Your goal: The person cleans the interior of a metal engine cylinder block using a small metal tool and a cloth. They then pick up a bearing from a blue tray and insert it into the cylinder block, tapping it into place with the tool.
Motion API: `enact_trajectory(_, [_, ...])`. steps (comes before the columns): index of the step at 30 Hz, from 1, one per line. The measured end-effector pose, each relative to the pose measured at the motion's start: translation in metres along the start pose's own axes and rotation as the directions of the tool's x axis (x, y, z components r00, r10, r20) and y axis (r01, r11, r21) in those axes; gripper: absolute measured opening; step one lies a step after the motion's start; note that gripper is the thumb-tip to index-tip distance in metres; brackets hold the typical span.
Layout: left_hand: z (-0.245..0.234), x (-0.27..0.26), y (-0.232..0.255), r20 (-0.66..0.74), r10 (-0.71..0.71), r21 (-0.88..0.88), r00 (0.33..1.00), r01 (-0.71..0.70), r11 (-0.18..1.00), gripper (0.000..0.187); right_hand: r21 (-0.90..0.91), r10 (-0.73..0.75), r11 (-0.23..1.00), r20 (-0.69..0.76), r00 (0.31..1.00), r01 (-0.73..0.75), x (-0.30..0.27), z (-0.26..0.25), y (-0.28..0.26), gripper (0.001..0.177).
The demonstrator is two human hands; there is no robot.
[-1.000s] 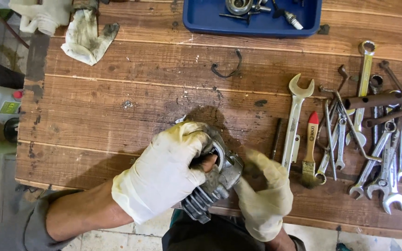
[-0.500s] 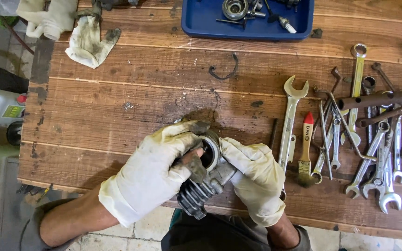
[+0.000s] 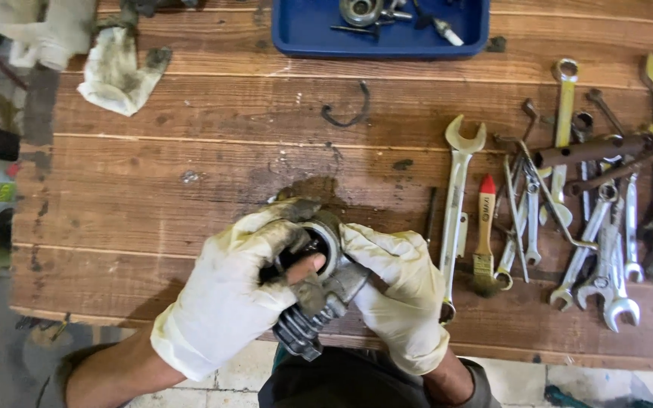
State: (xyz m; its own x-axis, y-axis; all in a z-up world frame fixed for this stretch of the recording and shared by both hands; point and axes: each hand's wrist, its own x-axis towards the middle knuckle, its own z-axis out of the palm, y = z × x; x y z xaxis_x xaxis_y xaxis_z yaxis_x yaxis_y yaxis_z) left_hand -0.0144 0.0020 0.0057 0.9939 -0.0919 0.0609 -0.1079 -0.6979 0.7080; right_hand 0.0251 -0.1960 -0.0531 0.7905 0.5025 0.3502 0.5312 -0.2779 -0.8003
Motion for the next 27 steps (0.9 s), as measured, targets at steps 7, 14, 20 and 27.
enact_trajectory(7, [0.006, -0.001, -0.001, -0.066, 0.029, -0.007, 0.997, -0.029, 1.0, 0.031, -0.144, 0.077, 0.986, -0.093, 0.993, -0.09, -0.023, 0.009, 0.006, 0.03])
enact_trajectory(14, [-0.003, 0.005, -0.006, 0.001, -0.119, -0.014, 0.993, 0.119, 0.993, 0.027, 0.02, 0.271, 0.962, 0.041, 0.962, -0.272, -0.026, -0.021, 0.001, 0.054])
enact_trajectory(20, [-0.012, 0.015, -0.005, -0.001, -0.211, -0.019, 0.977, 0.211, 0.977, 0.019, -0.784, 0.342, 0.566, -0.057, 0.938, -0.254, -0.076, -0.032, 0.019, 0.058])
enact_trajectory(27, [-0.017, 0.021, 0.002, -0.003, -0.232, -0.055, 0.973, 0.231, 0.971, 0.015, -0.994, 0.374, 0.011, 0.103, 0.921, 0.107, -0.068, -0.024, 0.006, 0.043])
